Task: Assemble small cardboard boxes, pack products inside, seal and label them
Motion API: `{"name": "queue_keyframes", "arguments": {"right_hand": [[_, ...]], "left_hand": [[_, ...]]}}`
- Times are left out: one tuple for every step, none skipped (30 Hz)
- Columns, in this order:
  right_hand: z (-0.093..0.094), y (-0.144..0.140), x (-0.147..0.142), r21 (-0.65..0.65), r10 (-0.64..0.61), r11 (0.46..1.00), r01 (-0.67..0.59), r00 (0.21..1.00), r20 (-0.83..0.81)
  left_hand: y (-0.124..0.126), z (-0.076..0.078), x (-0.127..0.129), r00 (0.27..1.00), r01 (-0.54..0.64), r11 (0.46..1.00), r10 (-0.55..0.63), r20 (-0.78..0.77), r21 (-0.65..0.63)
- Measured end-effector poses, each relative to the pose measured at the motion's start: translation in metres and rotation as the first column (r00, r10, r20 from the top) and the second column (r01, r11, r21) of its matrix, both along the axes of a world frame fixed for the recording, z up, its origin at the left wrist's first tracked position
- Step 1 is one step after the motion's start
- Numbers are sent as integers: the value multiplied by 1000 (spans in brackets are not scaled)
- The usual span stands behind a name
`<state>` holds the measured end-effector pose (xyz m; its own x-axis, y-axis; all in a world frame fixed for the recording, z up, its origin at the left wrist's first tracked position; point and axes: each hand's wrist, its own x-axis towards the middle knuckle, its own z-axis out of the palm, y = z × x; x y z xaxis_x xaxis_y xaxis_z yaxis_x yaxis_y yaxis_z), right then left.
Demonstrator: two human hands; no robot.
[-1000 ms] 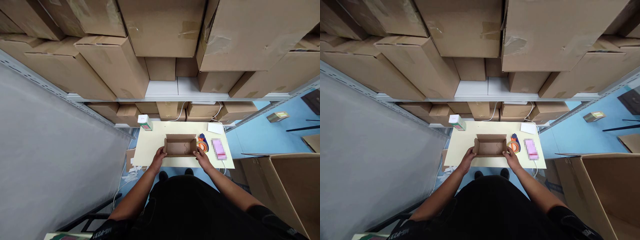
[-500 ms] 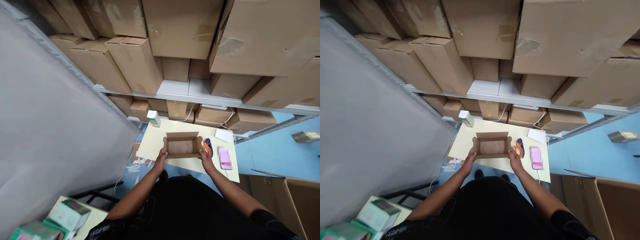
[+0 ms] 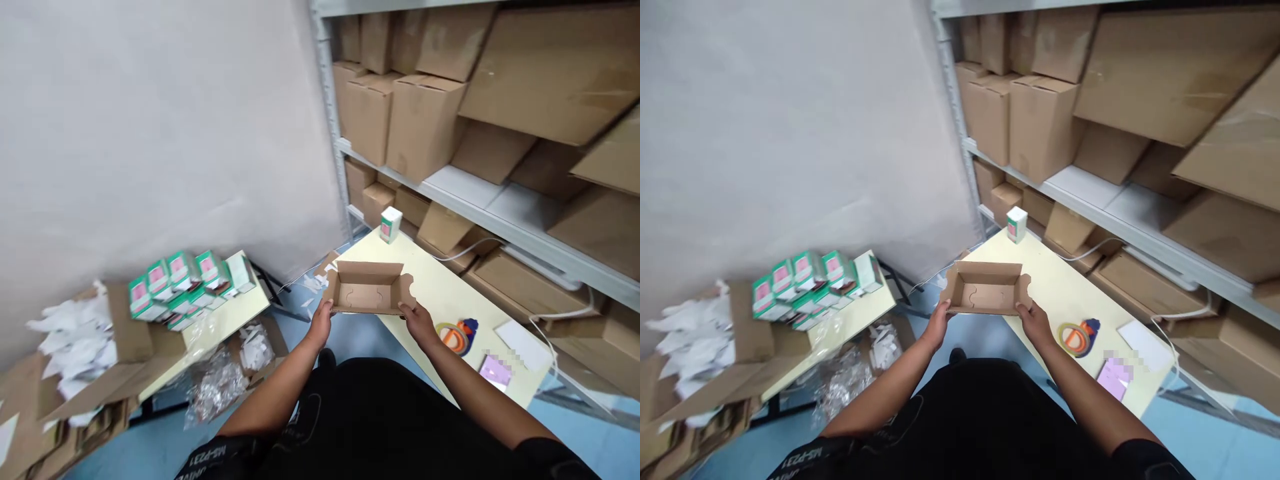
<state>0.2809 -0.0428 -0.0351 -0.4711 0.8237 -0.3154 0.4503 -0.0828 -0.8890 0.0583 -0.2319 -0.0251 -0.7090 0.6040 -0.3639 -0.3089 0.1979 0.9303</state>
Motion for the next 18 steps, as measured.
{"name": "queue_keyframes", "arguments": {"right_hand": [[1, -5, -12, 13, 49, 999, -49, 999, 4], [2, -11, -25, 30, 97, 995, -97, 995, 11], [3, -18, -38, 47, 143, 988, -144, 990, 21], [4, -26, -51, 62, 186, 980, -188, 982, 33], [6, -34, -64, 73, 228, 970, -231, 973, 46], [7, -44, -77, 80, 268, 959, -272, 962, 59], [9, -54, -91, 83, 310, 945, -315, 948, 69], [10, -65, -105, 83, 350, 931, -356, 933, 77], [11, -78, -119, 84, 386, 916, -393, 919, 82], [12, -92, -133, 86, 418, 901, -425, 904, 86], [13, -106, -147, 92, 444, 888, -451, 892, 90], [14, -122, -161, 101, 461, 877, -470, 882, 96], [15, -139, -175, 107, 475, 868, -485, 874, 105], [16, -157, -188, 112, 488, 860, -499, 866, 111], [17, -176, -201, 112, 500, 852, -511, 858, 114], [18, -195, -214, 112, 514, 844, -525, 850, 113], [19, -214, -226, 114, 529, 834, -539, 841, 111], [21, -233, -238, 120, 545, 823, -555, 832, 108]], "left_hand": [[-15, 2, -3, 999, -51, 999, 51, -12, -11], [-30, 3, -6, 995, -100, 995, 99, -19, -22], [-46, 4, -9, 989, -145, 989, 144, -25, -31], [-62, 5, -13, 982, -186, 982, 185, -30, -37], [-78, 6, -16, 974, -227, 973, 225, -34, -42], [-94, 7, -19, 964, -264, 963, 263, -38, -46], [-112, 8, -23, 955, -297, 954, 295, -41, -48], [-129, 9, -28, 945, -326, 944, 324, -45, -45], [-148, 10, -33, 936, -350, 936, 348, -49, -37], [-167, 11, -38, 928, -370, 929, 368, -55, -23], [-187, 12, -44, 921, -387, 922, 386, -60, -4], [-207, 12, -51, 914, -401, 916, 401, -64, 17], [-229, 12, -57, 907, -413, 910, 415, -66, 37], [-251, 11, -64, 903, -421, 906, 424, -69, 55], [-273, 11, -71, 900, -426, 903, 430, -74, 65], [-296, 10, -77, 896, -432, 899, 436, -81, 68], [-318, 9, -84, 890, -443, 894, 447, -92, 67], [-341, 9, -91, 879, -459, 886, 464, -108, 63]]}}
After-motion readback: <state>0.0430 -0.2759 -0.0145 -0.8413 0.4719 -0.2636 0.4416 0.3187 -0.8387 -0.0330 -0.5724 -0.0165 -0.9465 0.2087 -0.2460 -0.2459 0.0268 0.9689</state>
